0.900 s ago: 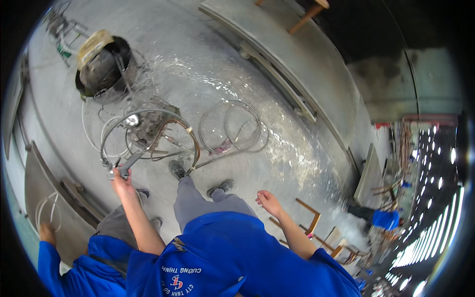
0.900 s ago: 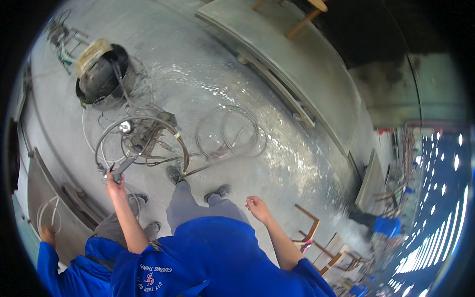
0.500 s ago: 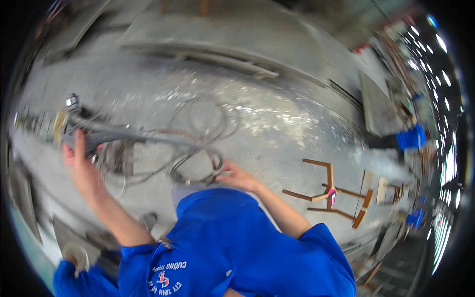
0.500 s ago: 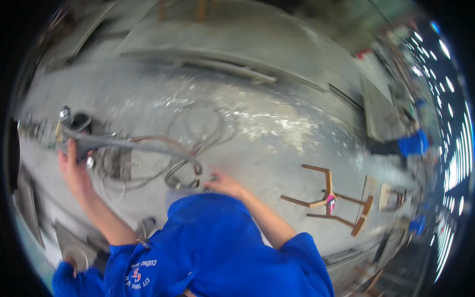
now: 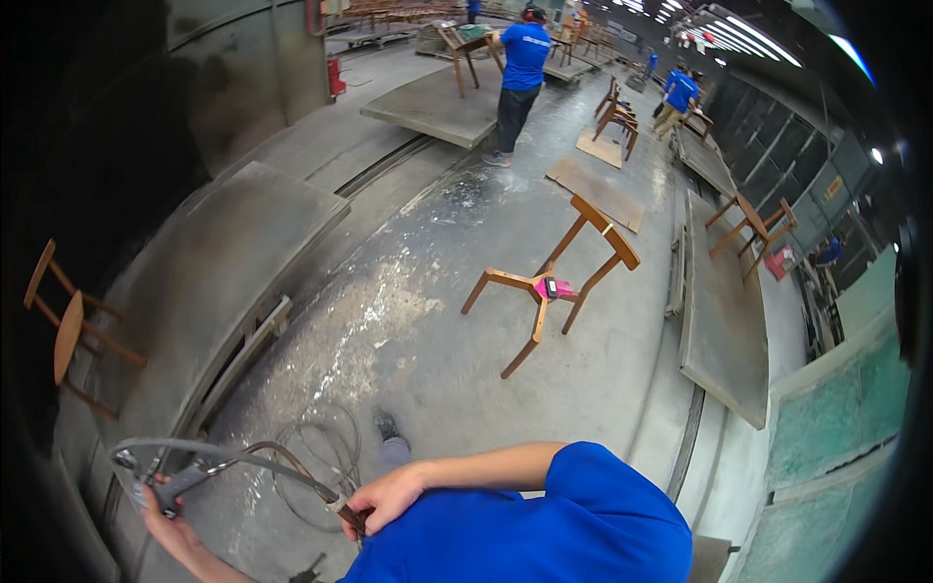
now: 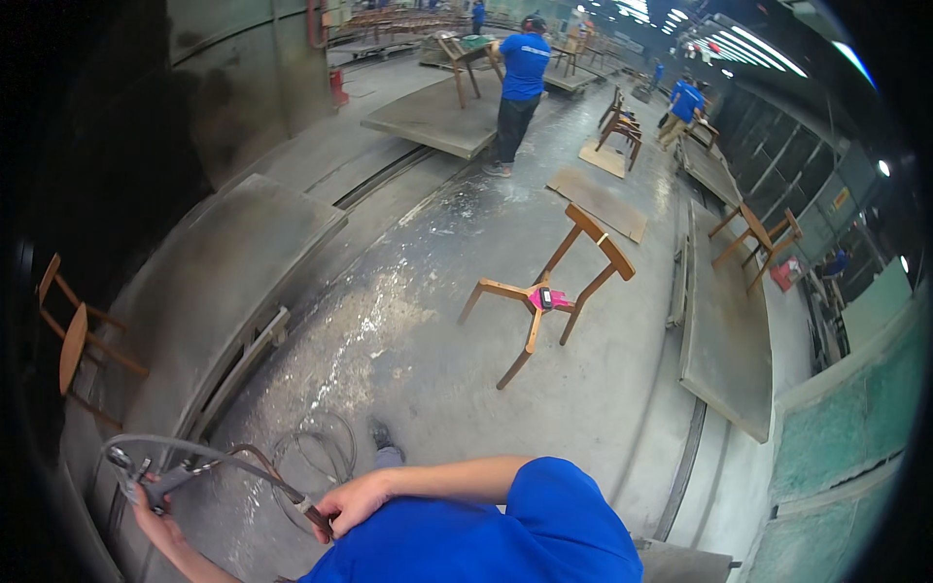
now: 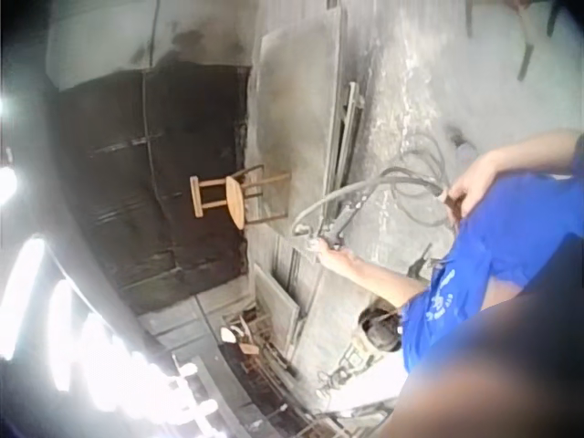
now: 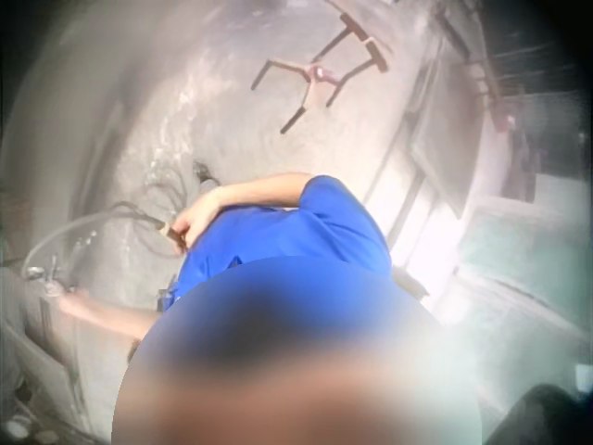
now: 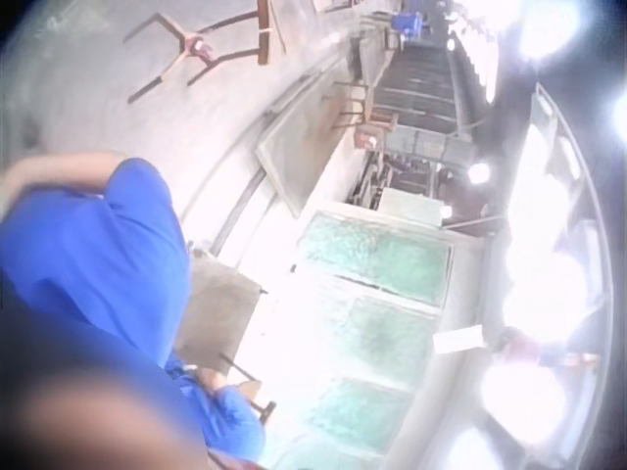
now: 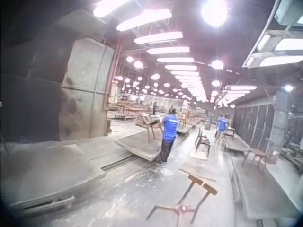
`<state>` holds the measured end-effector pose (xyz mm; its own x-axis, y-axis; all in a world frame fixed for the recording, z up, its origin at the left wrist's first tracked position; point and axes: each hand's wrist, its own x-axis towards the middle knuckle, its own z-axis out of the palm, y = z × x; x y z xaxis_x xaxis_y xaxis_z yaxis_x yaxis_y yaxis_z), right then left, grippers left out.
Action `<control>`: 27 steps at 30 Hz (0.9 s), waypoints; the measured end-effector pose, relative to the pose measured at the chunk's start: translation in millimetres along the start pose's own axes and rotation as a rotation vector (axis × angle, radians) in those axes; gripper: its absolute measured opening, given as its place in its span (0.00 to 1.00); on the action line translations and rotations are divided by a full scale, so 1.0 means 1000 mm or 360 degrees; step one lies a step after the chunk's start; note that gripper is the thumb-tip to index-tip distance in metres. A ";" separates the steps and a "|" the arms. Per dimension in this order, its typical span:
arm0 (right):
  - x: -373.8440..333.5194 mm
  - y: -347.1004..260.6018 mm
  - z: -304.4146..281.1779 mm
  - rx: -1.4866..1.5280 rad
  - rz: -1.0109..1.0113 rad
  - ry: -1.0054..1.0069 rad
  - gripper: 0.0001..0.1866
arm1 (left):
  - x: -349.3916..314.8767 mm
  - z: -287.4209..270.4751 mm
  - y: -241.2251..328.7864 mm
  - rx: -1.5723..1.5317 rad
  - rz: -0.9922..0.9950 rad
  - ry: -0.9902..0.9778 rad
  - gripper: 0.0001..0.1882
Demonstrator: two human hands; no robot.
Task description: The person sprays a clear finish onto wooden chairs using a spray gun, then wipes the surfaces with a cloth. The person handles multiple chairs, turning them to coat different sides and legs, and moves them between workstations.
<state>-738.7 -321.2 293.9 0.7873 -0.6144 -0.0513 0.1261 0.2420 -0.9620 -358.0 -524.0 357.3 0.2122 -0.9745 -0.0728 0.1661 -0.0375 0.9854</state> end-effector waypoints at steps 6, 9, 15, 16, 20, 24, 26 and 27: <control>0.018 -0.041 -0.089 0.0645 -0.0095 0.0390 0.16 | 0.032 0.096 -0.141 -0.0613 -0.0604 0.0037 0.15; 0.023 -0.059 -0.156 0.0968 -0.0119 0.0608 0.17 | 0.031 0.148 -0.210 -0.0804 -0.0961 0.0171 0.12; 0.010 -0.090 -0.277 0.1293 -0.0515 0.0465 0.18 | 0.013 0.246 -0.295 -0.0955 -0.1719 0.0047 0.11; 0.004 -0.093 -0.285 0.0993 -0.0326 0.0606 0.17 | 0.018 0.260 -0.299 -0.0844 -0.1898 -0.0136 0.11; -0.006 -0.098 -0.315 -0.0023 0.0032 0.0576 0.20 | 0.061 0.298 -0.280 -0.0714 -0.1902 -0.0398 0.11; 0.030 -0.074 -0.358 -0.0987 0.0116 0.0918 0.30 | 0.102 0.326 -0.246 -0.0682 -0.1684 -0.0112 0.12; 0.055 -0.054 -0.398 -0.1456 -0.0272 0.0901 0.34 | 0.124 0.339 -0.243 -0.0694 -0.1629 -0.0063 0.12; 0.072 -0.043 -0.416 -0.1639 -0.0087 0.0771 0.39 | 0.135 0.344 -0.245 -0.0689 -0.1610 -0.0077 0.13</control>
<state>-938.4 -687.9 219.8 0.4520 -0.8846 0.1146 -0.5782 -0.3884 -0.7175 -701.5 -722.8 159.3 -0.2485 -0.5455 -0.8004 0.5675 -0.7516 0.3361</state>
